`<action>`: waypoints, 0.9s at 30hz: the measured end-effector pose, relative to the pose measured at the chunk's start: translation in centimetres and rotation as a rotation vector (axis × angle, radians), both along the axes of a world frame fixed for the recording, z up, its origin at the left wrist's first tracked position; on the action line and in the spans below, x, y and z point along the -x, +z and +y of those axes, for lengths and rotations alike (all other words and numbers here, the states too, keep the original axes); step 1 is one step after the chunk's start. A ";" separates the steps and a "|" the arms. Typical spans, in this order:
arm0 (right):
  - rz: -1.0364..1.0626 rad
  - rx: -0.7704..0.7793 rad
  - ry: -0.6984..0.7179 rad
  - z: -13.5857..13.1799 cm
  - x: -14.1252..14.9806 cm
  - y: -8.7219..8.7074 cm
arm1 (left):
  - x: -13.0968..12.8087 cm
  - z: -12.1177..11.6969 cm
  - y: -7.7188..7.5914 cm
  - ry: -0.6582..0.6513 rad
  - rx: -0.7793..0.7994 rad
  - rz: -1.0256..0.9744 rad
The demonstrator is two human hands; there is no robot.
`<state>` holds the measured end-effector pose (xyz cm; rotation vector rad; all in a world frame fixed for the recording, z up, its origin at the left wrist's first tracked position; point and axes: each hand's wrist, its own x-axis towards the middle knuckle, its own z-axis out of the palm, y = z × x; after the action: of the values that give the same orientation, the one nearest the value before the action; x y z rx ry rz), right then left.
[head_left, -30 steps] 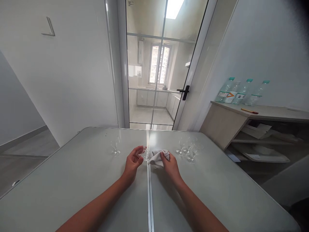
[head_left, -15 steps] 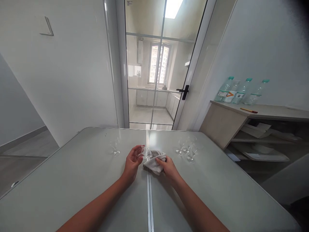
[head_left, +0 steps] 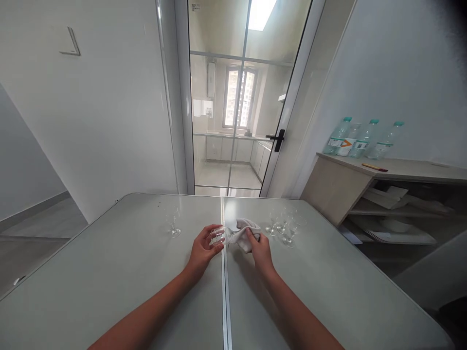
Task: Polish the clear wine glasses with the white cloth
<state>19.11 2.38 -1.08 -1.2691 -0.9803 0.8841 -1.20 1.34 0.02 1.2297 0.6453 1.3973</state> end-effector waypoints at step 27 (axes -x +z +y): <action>-0.262 -0.133 -0.018 -0.9 -0.5 1.6 | 0.1 0.2 0.0 -0.029 0.005 0.067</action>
<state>19.56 1.44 0.48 -1.2980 -1.2115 0.6377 -1.28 1.50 0.02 1.2814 0.6742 1.3339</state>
